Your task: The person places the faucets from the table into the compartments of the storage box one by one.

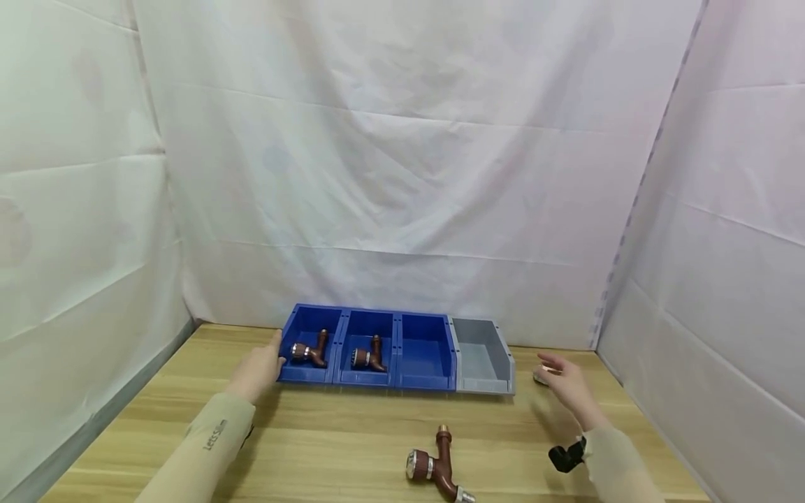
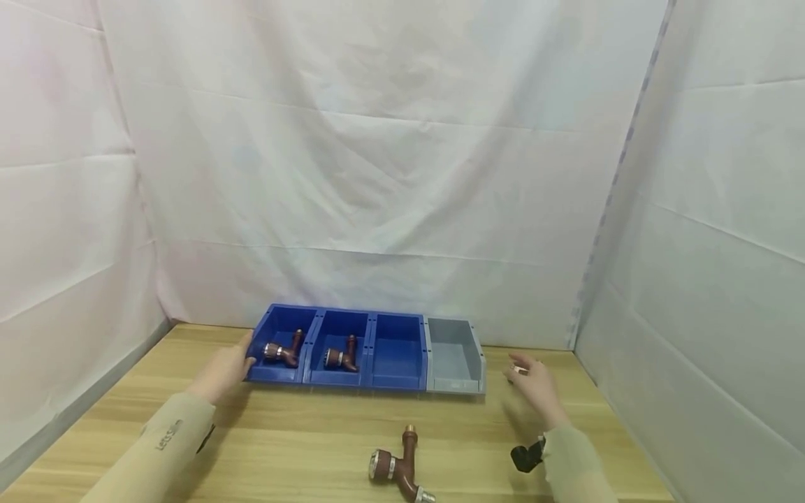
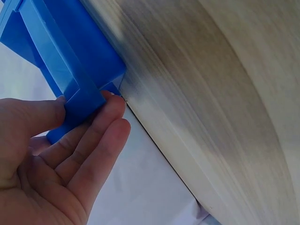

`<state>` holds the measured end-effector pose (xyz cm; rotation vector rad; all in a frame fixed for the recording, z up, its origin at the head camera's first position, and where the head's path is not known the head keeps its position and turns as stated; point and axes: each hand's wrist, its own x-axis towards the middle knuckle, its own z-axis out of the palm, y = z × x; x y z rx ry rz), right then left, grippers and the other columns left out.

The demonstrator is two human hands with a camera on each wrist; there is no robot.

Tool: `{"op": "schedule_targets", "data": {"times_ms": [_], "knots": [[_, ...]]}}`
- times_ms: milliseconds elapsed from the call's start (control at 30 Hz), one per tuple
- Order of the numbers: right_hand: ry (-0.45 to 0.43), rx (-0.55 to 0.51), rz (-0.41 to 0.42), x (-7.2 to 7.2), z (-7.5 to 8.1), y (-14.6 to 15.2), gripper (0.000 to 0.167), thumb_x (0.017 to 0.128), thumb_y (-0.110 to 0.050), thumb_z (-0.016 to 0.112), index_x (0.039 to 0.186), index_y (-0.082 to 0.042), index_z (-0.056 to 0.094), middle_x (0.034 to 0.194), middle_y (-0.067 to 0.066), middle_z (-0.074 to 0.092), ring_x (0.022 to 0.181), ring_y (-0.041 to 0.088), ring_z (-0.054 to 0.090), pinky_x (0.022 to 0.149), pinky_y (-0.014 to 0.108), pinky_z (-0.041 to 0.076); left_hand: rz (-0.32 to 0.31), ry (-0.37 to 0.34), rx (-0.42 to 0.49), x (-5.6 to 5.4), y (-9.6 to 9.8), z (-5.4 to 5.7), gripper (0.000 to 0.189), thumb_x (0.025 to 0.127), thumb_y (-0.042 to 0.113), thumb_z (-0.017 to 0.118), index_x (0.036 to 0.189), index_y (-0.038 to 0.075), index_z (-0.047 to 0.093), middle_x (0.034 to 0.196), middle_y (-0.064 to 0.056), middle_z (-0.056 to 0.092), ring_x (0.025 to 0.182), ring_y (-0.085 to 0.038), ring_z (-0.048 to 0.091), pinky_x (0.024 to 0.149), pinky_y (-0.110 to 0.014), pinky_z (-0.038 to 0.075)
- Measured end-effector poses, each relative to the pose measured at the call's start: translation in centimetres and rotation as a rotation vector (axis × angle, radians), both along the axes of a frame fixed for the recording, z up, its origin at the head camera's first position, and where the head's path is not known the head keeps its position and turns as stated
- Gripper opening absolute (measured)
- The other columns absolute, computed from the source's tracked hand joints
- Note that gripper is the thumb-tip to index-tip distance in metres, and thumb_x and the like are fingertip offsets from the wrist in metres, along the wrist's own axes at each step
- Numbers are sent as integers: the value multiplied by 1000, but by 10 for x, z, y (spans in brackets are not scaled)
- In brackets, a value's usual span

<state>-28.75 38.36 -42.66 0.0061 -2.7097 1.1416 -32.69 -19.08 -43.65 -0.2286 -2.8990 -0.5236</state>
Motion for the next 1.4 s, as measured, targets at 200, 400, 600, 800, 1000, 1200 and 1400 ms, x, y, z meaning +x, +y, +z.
{"op": "schedule_targets", "data": {"times_ms": [200,400,600,800,1000,1200,1400], "knots": [[30,10,54,16,6,-37,52,96,-28,62,136,3,51,135,27,51,120,44,51,94,52,46,7,12,-10,0,-2,2,63,96,8,57,144,-16,24,109,-38,59,92,-50,62,78,-58,50],[73,4,134,33,7,-71,49,93,-25,67,135,-3,55,134,24,53,117,42,55,95,55,44,36,-11,-31,0,-3,5,63,97,10,57,145,-15,24,109,-37,60,89,-49,62,72,-57,51],[130,17,217,48,5,-102,51,86,-24,74,130,-5,59,128,20,59,107,36,62,87,53,49,45,-6,-30,-6,-2,9,62,98,10,55,145,-15,23,111,-36,60,92,-50,62,74,-58,51],[79,68,409,60,-9,-128,53,85,-27,75,129,-1,59,127,18,59,100,38,62,78,51,53,47,-7,-31,-7,-4,10,62,98,9,55,144,-17,23,109,-37,60,90,-49,62,74,-57,51],[73,193,527,66,-19,-147,58,82,-33,77,128,-1,60,130,19,57,97,35,63,81,46,52,49,-7,-31,-6,-4,12,62,97,8,55,144,-17,22,107,-36,61,86,-48,63,72,-56,52],[48,309,580,75,-21,-156,62,79,-41,78,127,-7,62,132,16,56,100,25,62,81,37,52,36,-6,-37,-4,-4,13,62,98,10,55,144,-17,23,112,-38,59,93,-51,61,76,-59,50],[-95,347,583,87,-23,-160,62,77,-48,76,128,-15,63,137,11,54,124,34,50,96,55,43,35,-17,-40,0,3,4,64,97,10,57,144,-16,23,110,-36,60,89,-49,62,72,-57,52]]}}
